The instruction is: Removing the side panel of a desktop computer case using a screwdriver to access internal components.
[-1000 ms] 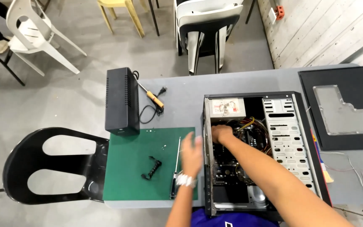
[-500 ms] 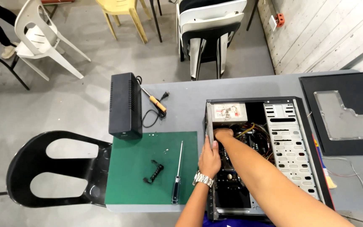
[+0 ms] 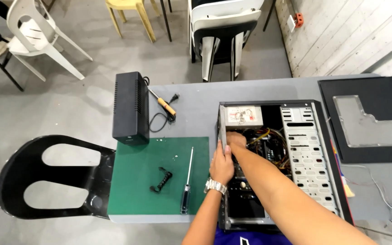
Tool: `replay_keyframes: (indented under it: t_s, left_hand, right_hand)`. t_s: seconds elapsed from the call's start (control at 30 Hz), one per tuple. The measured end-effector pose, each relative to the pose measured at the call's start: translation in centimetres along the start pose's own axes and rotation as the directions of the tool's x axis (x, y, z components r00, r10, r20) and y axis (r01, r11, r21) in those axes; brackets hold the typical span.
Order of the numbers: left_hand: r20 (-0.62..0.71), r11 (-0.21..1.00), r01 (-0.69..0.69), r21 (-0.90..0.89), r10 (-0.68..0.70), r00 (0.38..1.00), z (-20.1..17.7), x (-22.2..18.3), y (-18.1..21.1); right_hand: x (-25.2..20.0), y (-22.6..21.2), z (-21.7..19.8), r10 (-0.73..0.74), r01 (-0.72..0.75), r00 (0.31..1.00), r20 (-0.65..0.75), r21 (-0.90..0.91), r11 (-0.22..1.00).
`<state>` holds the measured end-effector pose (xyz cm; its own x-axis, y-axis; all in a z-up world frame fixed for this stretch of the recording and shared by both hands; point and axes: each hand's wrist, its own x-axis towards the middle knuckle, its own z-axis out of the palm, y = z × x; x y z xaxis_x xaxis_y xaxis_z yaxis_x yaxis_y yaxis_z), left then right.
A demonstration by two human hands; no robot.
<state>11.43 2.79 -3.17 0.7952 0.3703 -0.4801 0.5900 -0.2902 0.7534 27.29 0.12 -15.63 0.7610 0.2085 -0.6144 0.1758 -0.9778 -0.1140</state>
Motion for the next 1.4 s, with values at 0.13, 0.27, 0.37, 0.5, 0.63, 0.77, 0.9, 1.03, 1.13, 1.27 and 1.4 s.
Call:
replay_keyframes:
  t_s: [0.13, 0.27, 0.37, 0.5, 0.63, 0.77, 0.9, 1.03, 1.13, 1.27, 1.4]
  left_hand:
    - [0.002, 1.000, 0.008, 0.030, -0.008, 1.000, 0.2, -0.1, -0.5]
    - [0.018, 1.000, 0.010, 0.017, -0.011, 1.000, 0.0, -0.1, -0.3]
    - [0.022, 1.000, 0.009, 0.020, -0.009, 1.000, 0.0, 0.1, -0.4]
    - [0.022, 1.000, 0.016, 0.020, -0.017, 1.000, 0.1, 0.1, -0.3]
    - [-0.006, 1.000, -0.017, -0.003, 0.017, 1.000, 0.2, 0.0, -0.3]
    - [-0.019, 0.999, -0.037, -0.018, 0.037, 0.999, 0.1, -0.4, 0.2]
    - [-0.039, 0.997, -0.059, -0.044, 0.057, 0.998, 0.1, -0.6, 0.6]
    - [-0.028, 0.998, -0.032, -0.058, 0.030, 0.999, -0.5, -1.5, 1.4]
    - [-0.039, 0.995, -0.048, -0.083, 0.045, 0.998, -0.2, -0.6, 0.9]
    - [-0.016, 0.995, -0.033, -0.093, 0.032, 0.999, -0.6, -1.3, 1.4]
    - [-0.161, 0.989, -0.145, 0.001, 0.143, 0.976, 0.5, -0.7, 0.4]
  right_hand:
    - [-0.9, 3.5, 1.8, -0.350, 0.326, 0.887, -0.301, -0.129, 0.937]
    - [-0.9, 3.2, -3.8, -0.357, 0.399, 0.911, 0.205, -0.224, 0.889]
    - [-9.2, 4.1, -10.9, -0.408, 0.502, 0.839, 0.360, -0.226, 0.835]
    - [-15.5, 9.1, -18.5, -0.516, 0.503, 0.847, 0.125, 0.122, 0.855]
    - [-9.1, 18.7, -19.1, -0.215, 0.437, 0.844, -0.491, 0.399, 0.806]
    - [-5.9, 19.4, -19.0, -0.003, 0.432, 0.836, -0.549, 0.653, 0.622]
    - [-3.0, 15.3, -19.4, 0.027, 0.469, 0.829, -0.559, 0.721, 0.510]
    - [2.9, 13.4, -18.9, -0.283, 0.454, 0.891, -0.354, 0.710, 0.539]
    - [3.3, 12.7, -19.4, -0.406, 0.688, 0.725, -0.556, 0.596, 0.414]
    - [-8.0, 14.1, -20.9, -0.378, 0.553, 0.832, -0.407, 0.665, 0.502]
    - [-12.7, 20.4, -16.2, -0.359, 0.631, 0.712, -0.603, 0.326, 0.704]
